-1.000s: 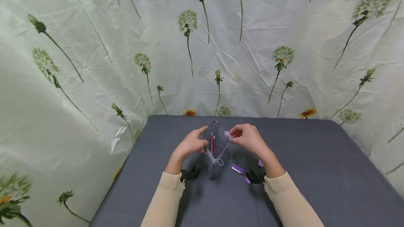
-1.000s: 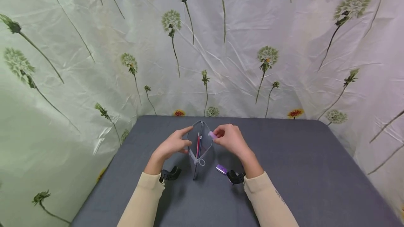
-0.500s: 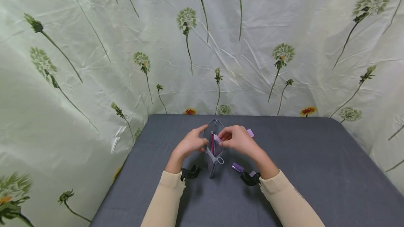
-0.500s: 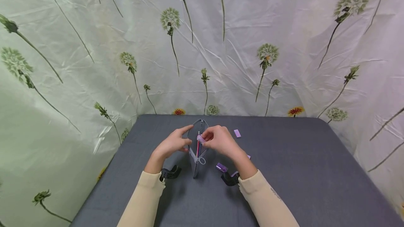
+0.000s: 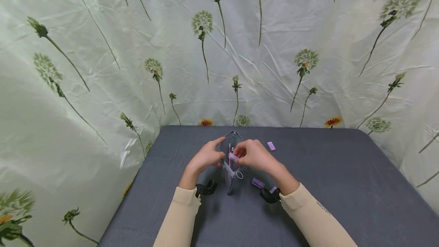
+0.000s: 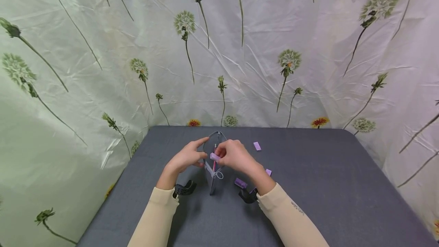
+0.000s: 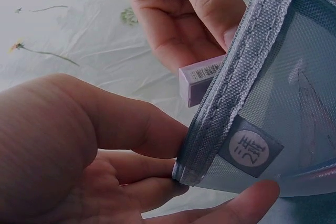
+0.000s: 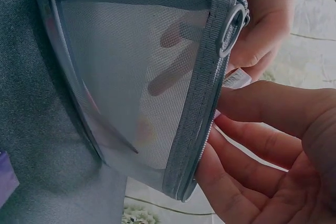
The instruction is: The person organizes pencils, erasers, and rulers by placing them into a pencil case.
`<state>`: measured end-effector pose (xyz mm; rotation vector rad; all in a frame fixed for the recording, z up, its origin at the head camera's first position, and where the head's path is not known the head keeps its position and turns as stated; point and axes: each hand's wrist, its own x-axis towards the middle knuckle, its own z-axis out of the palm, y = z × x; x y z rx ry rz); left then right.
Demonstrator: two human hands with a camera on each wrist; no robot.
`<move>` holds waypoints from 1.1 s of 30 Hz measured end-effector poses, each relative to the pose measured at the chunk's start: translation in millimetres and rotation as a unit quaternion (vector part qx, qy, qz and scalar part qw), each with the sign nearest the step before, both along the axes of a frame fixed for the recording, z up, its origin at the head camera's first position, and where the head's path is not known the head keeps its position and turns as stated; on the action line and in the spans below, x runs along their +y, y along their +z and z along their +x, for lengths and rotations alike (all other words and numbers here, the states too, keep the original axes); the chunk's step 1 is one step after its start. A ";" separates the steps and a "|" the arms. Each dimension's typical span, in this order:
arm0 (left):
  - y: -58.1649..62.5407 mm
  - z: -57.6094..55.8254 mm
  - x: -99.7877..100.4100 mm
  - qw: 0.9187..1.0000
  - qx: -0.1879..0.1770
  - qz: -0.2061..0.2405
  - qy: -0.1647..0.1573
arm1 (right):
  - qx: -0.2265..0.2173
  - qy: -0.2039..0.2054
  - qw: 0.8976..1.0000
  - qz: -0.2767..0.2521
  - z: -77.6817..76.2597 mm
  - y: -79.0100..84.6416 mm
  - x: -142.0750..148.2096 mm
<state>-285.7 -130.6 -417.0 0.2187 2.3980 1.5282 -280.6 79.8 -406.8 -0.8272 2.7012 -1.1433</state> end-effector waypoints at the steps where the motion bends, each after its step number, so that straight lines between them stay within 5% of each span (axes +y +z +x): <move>1: -0.1 0.0 -0.2 1.000 -0.002 0.002 0.000 | 0.000 0.001 1.000 0.001 0.2 0.6 -0.7; 20: -3.0 1.1 0.3 1.000 -0.005 -0.006 -0.007 | 0.002 0.033 0.996 0.077 2.2 1.1 -7.2; 33: -0.3 2.0 -2.0 1.000 -0.001 -0.012 0.003 | 0.071 -0.039 0.996 0.032 11.7 18.4 22.0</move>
